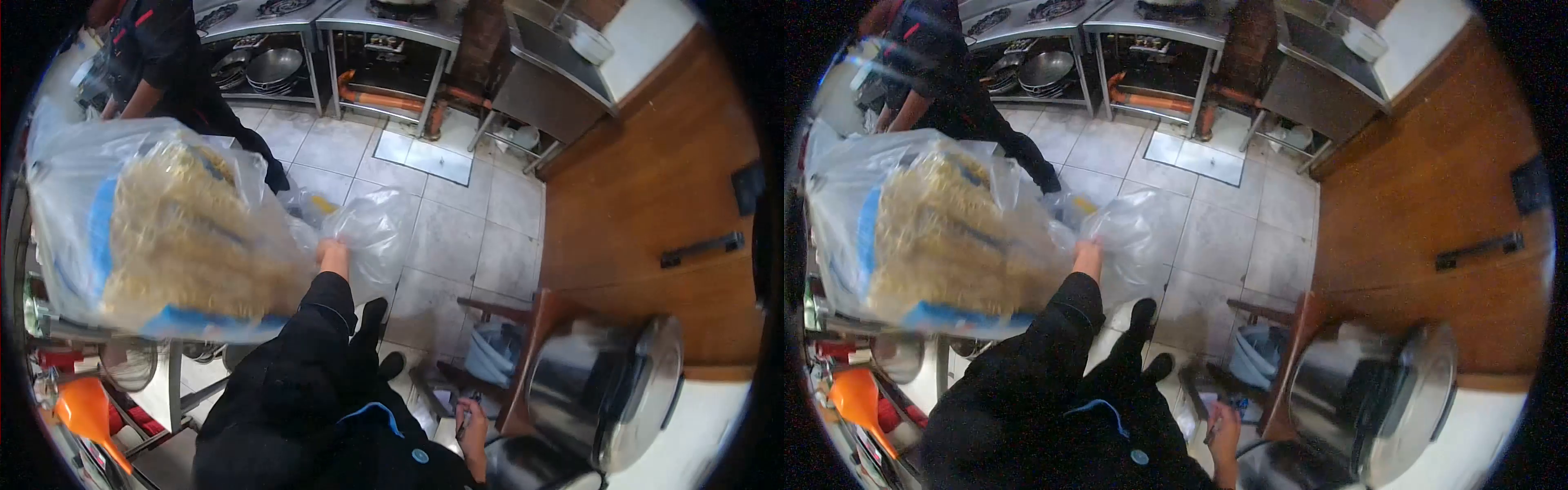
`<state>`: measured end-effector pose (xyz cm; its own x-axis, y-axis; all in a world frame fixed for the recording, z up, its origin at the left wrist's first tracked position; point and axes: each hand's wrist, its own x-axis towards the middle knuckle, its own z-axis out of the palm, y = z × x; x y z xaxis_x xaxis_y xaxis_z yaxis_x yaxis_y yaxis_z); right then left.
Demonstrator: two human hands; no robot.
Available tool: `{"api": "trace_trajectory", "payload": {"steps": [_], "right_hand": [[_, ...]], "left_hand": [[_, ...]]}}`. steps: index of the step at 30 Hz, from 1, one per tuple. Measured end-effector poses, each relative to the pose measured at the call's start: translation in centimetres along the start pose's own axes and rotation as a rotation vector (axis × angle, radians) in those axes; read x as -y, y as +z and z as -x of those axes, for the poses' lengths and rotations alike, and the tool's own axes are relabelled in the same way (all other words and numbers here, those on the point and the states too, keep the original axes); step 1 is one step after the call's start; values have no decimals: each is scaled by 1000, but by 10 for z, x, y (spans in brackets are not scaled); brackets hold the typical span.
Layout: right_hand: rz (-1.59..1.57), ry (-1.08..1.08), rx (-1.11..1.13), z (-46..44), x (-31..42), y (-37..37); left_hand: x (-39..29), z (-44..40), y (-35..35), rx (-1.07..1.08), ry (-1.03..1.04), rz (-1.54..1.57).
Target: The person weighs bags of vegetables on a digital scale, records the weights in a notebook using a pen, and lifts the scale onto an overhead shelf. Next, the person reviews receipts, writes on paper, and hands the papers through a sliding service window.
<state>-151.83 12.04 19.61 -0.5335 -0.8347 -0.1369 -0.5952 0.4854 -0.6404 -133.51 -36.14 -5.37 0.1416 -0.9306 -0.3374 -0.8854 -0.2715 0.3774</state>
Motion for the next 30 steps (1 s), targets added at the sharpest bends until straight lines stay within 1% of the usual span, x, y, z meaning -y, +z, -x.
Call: {"api": "trace_trajectory", "payload": {"steps": [2, 3, 4, 5, 6, 7, 8, 9, 10, 11, 12, 13, 14, 15, 16, 17, 18, 19, 20, 21, 22, 23, 24, 25, 26, 27, 28, 29, 30], "right_hand": [[145, -86, -43, -26, -9, 8], [16, 147, 59, -41, 1, 5], [26, 141, 80, -50, -20, 20], [-428, 445, 27, -45, -63, 39], [-880, 747, -39, -47, -90, 52], [-305, 370, 139, -53, -92, 52], [260, -26, 305, -61, -79, 46], [503, -673, 124, -78, -72, 40], [501, -681, 146, -85, -75, 45], [335, -317, 244, -87, -80, 50], [168, 51, 327, -83, -90, 57], [105, -30, 85, -73, -109, 75], [109, -31, 96, -80, -110, 77], [86, -33, 170, -86, -109, 74], [59, -36, 243, -89, -108, 72], [30, -41, 312, -101, -95, 72], [30, -42, 320, -113, -81, 68], [47, -70, 368, -136, -49, 62], [66, -99, 418, -149, -33, 58], [69, -101, 424, -148, -38, 58], [273, -138, 427, -141, -46, 57], [478, -174, 426, -131, -54, 53], [481, -175, 429, -108, -80, 55], [497, 204, 570, -75, -122, 61], [500, 584, 700, -58, -145, 67], [498, 576, 702, -63, -143, 67], [471, 234, 658, -68, -141, 64], [436, -105, 603, -75, -134, 62], [368, -119, 580, -82, -124, 62]], "left_hand": [[12, -76, 31, -126, -426, 291], [23, -113, 51, -188, -643, 431], [36, -142, 69, -252, -865, 569], [43, -160, 83, -318, -1091, 703], [41, -173, 75, -320, -1113, 701], [35, -176, 47, 31, -758, 44], [43, -187, 47, 378, -336, -575], [66, -199, 82, -55, -425, -289], [96, -218, 125, -588, -291, 179], [117, -233, 158, -963, -31, 412], [105, -219, 140, -864, -117, 404], [81, -194, 105, -759, -201, 386], [41, -158, 49, -649, -278, 359], [58, -146, 64, -647, -293, 351], [82, -135, 83, -492, -68, -114], [84, -125, 78, -311, 160, -565], [83, -118, 74, 105, 185, -697], [66, -104, 52, 528, 206, -804], [137, -105, 124, 349, 301, -1080], [194, -105, 182, 144, 352, -1385], [235, -102, 222, -63, 344, -1639], [216, -97, 204, 121, 341, -1449], [189, -90, 178, 302, 299, -1228], [143, -79, 129, 464, 223, -1016], [125, -91, 128, 463, 217, -1018], [114, -103, 127, 525, 53, -762], [110, -109, 125, 574, -106, -500], [126, -124, 157, 568, -86, -371], [143, -138, 187, 566, -66, -240]]}}
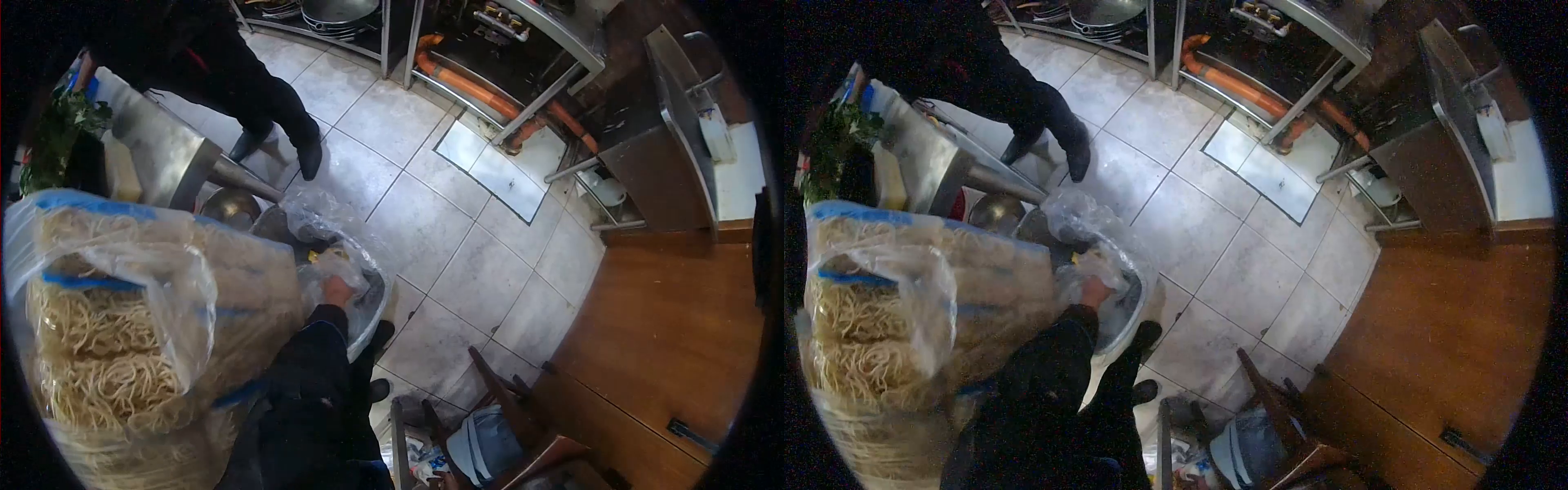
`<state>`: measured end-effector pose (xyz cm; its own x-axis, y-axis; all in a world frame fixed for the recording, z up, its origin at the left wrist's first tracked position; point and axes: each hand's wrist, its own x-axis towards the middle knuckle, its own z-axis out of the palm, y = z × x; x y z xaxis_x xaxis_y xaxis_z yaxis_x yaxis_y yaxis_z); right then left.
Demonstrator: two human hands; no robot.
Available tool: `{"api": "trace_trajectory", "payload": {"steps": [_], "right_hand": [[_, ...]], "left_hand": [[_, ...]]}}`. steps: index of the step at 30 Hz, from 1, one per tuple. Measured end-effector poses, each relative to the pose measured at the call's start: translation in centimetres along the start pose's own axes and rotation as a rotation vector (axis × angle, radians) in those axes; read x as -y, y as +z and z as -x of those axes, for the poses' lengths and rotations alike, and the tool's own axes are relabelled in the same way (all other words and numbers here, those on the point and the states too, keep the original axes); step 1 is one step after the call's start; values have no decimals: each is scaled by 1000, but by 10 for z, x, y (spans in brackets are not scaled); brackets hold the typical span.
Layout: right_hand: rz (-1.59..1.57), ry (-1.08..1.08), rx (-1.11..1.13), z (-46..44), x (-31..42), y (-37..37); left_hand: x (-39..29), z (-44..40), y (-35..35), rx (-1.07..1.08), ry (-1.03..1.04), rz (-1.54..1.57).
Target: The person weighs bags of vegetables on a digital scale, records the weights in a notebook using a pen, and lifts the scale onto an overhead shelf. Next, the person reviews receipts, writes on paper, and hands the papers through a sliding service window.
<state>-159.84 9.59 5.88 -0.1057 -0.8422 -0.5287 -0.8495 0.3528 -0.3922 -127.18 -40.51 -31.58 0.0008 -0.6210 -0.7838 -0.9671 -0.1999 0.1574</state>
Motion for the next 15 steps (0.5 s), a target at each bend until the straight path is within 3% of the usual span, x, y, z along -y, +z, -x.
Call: {"api": "trace_trajectory", "payload": {"steps": [2, 4, 5, 7, 8, 9, 11, 12, 13, 15], "right_hand": [[-136, 47, 4, -9, 10, -8], [-275, 59, 2, -14, 22, -14], [-350, 48, -9, -15, 29, -17], [-587, 4, -27, -14, 44, -20], [-781, -86, -24, -14, 49, -20], [-691, 266, 8, -11, 65, -16], [-706, 306, 33, -20, 68, 4], [-718, 385, 71, -25, 65, 20], [-708, 351, 92, -30, 51, 44], [-371, 389, 482, -31, 23, 96]], "left_hand": [[-6, -2, -1, -11, 55, 120], [-56, 67, -41, -192, -269, 198], [-82, 113, -57, -428, -319, 101], [-93, 165, -52, -665, -84, -227], [-103, 192, -51, -606, -45, -129], [-115, 220, -50, -546, -7, -31], [-135, 266, -32, -379, -47, 330], [-120, 271, 3, -490, 203, 279], [-115, 302, 16, -390, 396, 330], [-86, 378, 33, -135, 695, 346]]}}
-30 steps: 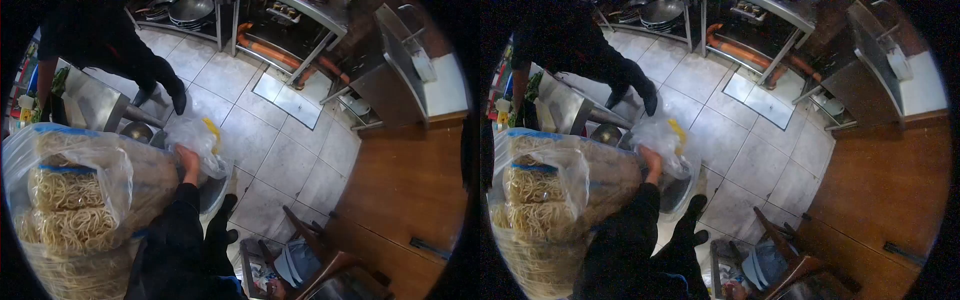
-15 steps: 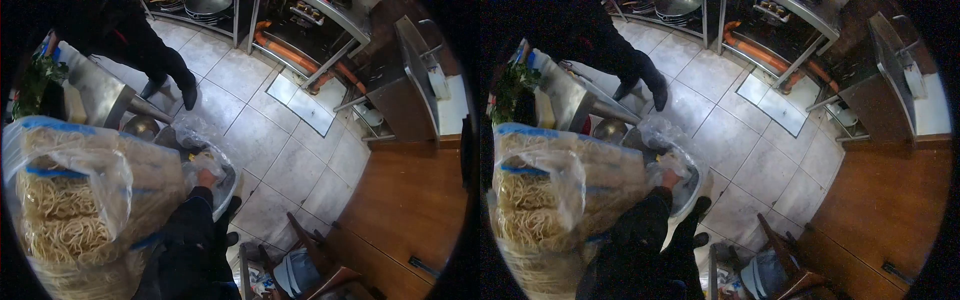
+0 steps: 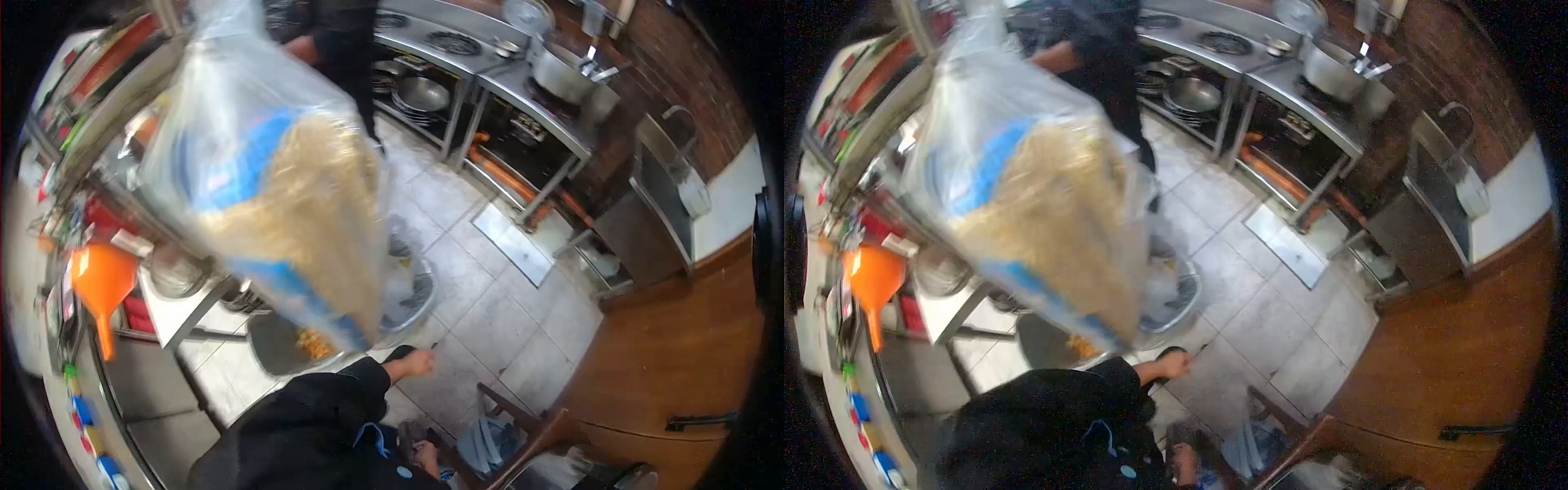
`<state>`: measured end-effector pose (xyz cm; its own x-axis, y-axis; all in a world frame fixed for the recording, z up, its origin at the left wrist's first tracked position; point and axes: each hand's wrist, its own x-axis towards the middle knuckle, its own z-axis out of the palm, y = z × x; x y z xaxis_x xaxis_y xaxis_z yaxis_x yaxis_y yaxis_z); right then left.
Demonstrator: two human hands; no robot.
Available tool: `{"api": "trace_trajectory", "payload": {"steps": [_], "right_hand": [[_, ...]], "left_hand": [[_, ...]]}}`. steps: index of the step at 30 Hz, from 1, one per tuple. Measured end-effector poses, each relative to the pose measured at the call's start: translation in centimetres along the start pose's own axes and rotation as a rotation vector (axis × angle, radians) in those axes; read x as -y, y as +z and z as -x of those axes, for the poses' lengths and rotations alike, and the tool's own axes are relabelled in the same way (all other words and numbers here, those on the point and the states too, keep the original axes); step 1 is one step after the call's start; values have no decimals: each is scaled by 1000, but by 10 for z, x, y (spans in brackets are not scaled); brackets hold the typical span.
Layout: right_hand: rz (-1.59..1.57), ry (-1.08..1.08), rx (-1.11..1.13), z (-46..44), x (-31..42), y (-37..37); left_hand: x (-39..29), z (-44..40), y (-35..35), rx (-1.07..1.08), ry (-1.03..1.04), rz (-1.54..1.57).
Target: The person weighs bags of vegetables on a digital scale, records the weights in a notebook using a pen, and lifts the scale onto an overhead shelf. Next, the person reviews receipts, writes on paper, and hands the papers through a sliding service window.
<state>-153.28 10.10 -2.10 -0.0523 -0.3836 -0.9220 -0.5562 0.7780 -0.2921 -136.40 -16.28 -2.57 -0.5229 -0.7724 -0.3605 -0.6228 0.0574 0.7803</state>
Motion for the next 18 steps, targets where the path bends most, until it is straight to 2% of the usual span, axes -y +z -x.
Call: {"api": "trace_trajectory", "payload": {"steps": [1, 3, 5, 7, 8, 9, 10, 11, 12, 13, 15, 17, 18], "right_hand": [[143, -20, 60, -2, -10, 11], [353, -111, 87, -7, -13, 29], [469, -179, 78, -8, -5, 42], [577, -232, 70, -6, 9, 53], [631, -258, 68, -7, 18, 58], [687, -285, 68, -9, 28, 64], [746, -309, 72, -10, 39, 72], [808, -339, 77, -11, 54, 80], [876, -367, 83, -14, 70, 90], [953, -405, 85, -18, 87, 102], [1088, -472, 111, -17, 130, 135], [1200, -549, 134, -15, 172, 193], [1241, -601, 149, -13, 193, 227]], "left_hand": [[-9, 39, 1, 159, 82, 39], [31, 100, 23, 375, 352, -274], [35, 173, -5, 599, 143, -419], [96, 253, -19, 326, -8, -203], [121, 285, -36, 350, -183, -240], [138, 328, -48, 133, -455, -157], [166, 371, -50, -79, -565, -60], [193, 405, -54, -35, -641, -35], [216, 444, -45, -129, -675, -43], [262, 474, -21, -144, -761, 146], [276, 546, 12, -415, -895, 292], [322, 578, 57, 65, -610, 12], [315, 601, 71, 10, -711, 183]]}}
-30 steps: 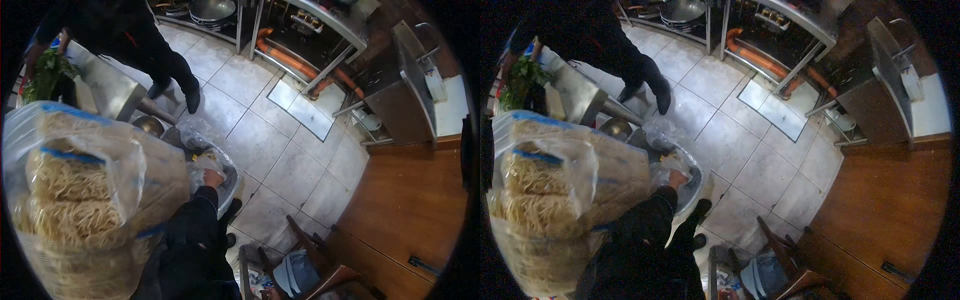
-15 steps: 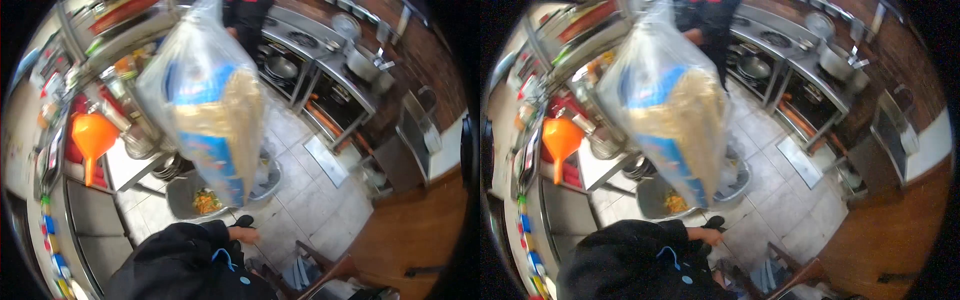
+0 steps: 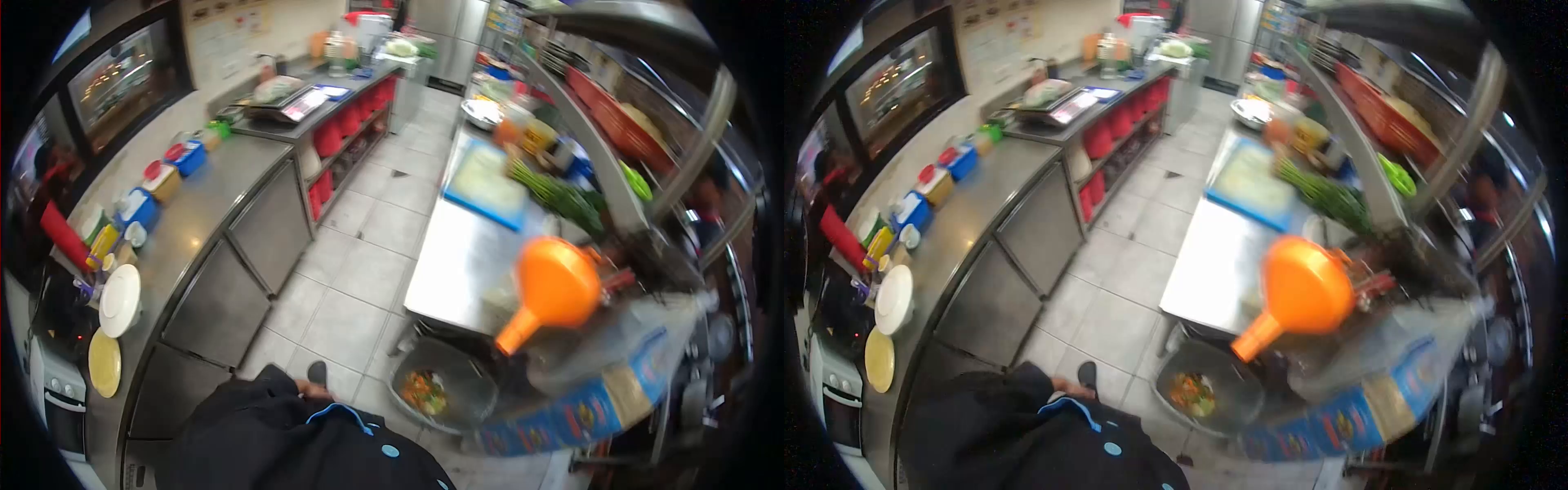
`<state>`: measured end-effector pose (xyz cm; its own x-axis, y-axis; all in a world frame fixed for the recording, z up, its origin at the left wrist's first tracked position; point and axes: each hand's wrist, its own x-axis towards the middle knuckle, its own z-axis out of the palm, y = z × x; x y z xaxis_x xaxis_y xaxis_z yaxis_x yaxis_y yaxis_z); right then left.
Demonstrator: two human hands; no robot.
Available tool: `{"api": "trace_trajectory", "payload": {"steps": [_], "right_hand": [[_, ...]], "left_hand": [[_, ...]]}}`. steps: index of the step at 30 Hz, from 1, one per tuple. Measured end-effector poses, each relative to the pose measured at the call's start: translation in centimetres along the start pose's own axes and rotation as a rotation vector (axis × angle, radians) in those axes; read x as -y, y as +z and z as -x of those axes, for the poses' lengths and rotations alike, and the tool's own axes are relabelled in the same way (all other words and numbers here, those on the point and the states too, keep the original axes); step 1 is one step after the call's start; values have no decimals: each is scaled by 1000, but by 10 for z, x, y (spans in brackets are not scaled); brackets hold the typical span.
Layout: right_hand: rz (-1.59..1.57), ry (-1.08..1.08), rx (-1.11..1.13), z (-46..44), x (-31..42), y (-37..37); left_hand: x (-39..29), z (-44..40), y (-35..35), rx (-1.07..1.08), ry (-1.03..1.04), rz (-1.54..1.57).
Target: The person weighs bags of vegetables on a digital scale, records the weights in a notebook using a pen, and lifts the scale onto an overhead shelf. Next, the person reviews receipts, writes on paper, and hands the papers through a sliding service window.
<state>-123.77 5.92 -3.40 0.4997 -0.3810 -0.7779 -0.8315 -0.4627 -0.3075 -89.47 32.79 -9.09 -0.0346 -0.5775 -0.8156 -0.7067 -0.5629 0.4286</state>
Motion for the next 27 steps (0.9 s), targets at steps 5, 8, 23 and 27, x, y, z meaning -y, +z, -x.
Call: {"api": "trace_trajectory", "payload": {"steps": [5, 8, 23, 27], "right_hand": [[226, -371, -151, -89, 181, -27], [77, -468, -171, -98, 328, -80], [-1221, -393, 131, -234, 638, -305], [-1235, -387, 211, -317, 730, -371]], "left_hand": [[90, 94, -21, -175, -259, 536], [150, 151, -63, -506, -398, 549], [323, 156, -250, -586, -554, 1171], [384, 154, -323, -726, -605, 1035]]}}
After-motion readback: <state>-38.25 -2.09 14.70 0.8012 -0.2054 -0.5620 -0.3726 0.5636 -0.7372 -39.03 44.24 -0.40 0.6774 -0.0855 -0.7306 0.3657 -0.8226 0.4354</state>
